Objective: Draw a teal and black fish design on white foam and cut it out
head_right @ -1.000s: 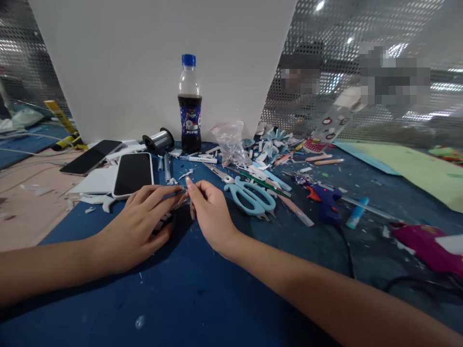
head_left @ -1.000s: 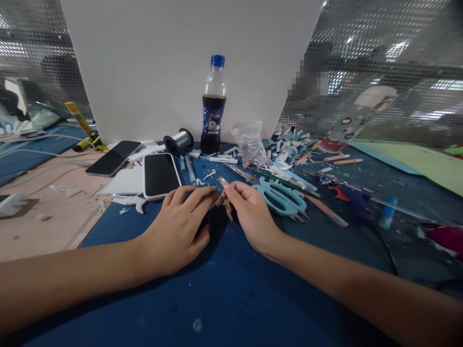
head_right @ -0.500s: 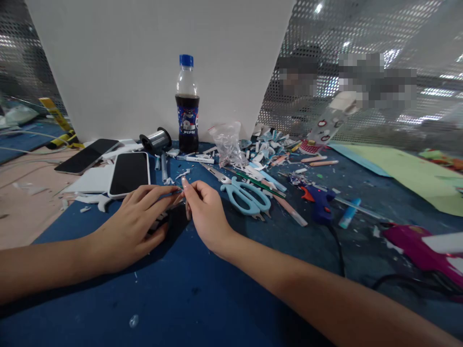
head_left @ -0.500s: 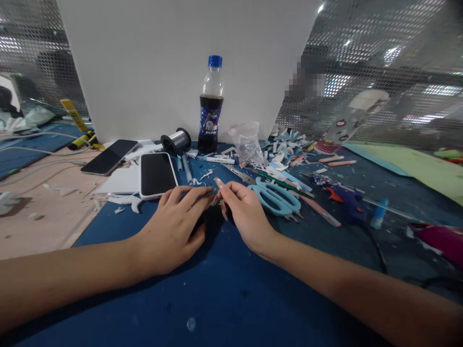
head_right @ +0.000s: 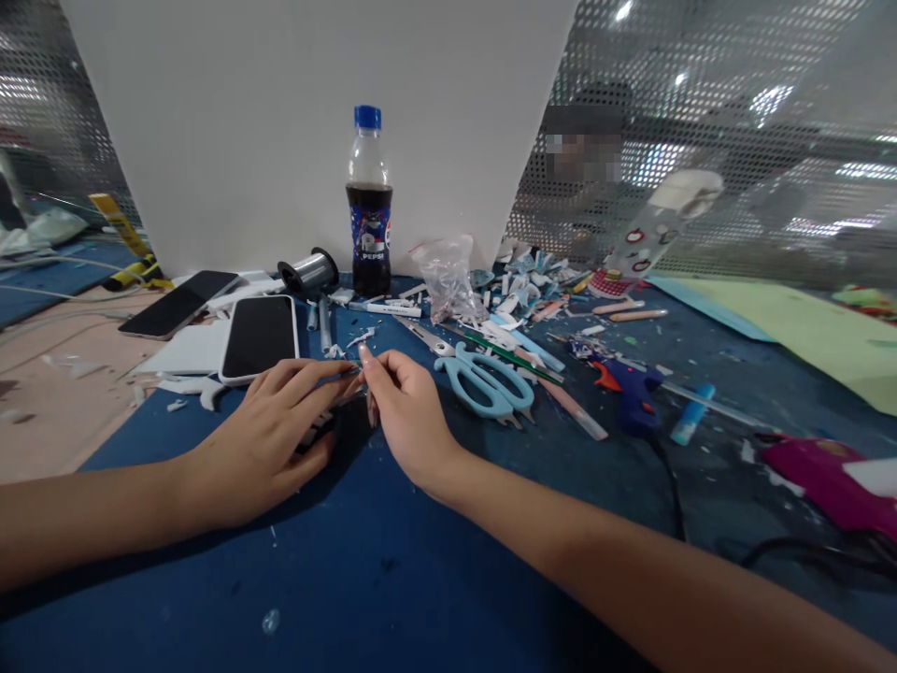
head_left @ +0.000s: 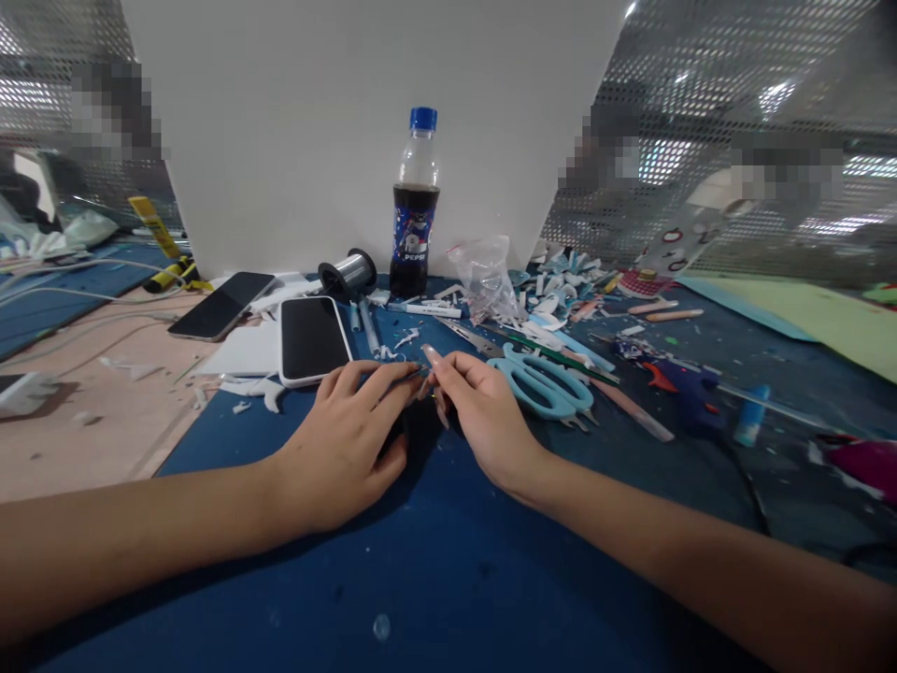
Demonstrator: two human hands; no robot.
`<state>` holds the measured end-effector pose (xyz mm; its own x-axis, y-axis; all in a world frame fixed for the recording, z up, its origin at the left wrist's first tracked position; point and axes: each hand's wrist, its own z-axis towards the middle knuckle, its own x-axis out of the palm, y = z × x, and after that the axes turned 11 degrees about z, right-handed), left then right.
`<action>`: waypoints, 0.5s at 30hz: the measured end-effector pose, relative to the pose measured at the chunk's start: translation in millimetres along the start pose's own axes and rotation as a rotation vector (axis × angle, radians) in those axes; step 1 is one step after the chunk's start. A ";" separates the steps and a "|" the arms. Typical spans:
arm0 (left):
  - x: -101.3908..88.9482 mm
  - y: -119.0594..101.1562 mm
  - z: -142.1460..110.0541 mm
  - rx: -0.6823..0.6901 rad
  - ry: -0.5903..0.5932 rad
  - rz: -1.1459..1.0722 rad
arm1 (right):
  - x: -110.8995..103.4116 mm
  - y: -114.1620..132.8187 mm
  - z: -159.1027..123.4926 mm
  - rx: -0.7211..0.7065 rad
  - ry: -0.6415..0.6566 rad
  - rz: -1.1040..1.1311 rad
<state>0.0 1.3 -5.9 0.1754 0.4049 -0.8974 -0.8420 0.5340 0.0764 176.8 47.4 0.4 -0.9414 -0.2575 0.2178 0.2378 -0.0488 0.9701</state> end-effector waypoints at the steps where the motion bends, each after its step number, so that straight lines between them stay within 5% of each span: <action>1: -0.1 -0.2 -0.2 0.001 0.001 0.001 | 0.1 0.0 -0.1 0.003 -0.001 0.000; 15: -2.3 1.2 1.6 0.033 0.010 -0.002 | -0.4 3.9 -1.3 0.021 0.012 0.025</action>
<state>-0.6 2.2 -3.0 0.1713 0.3963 -0.9020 -0.8246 0.5586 0.0888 178.4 46.1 4.0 -0.9323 -0.2697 0.2411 0.2563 -0.0221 0.9663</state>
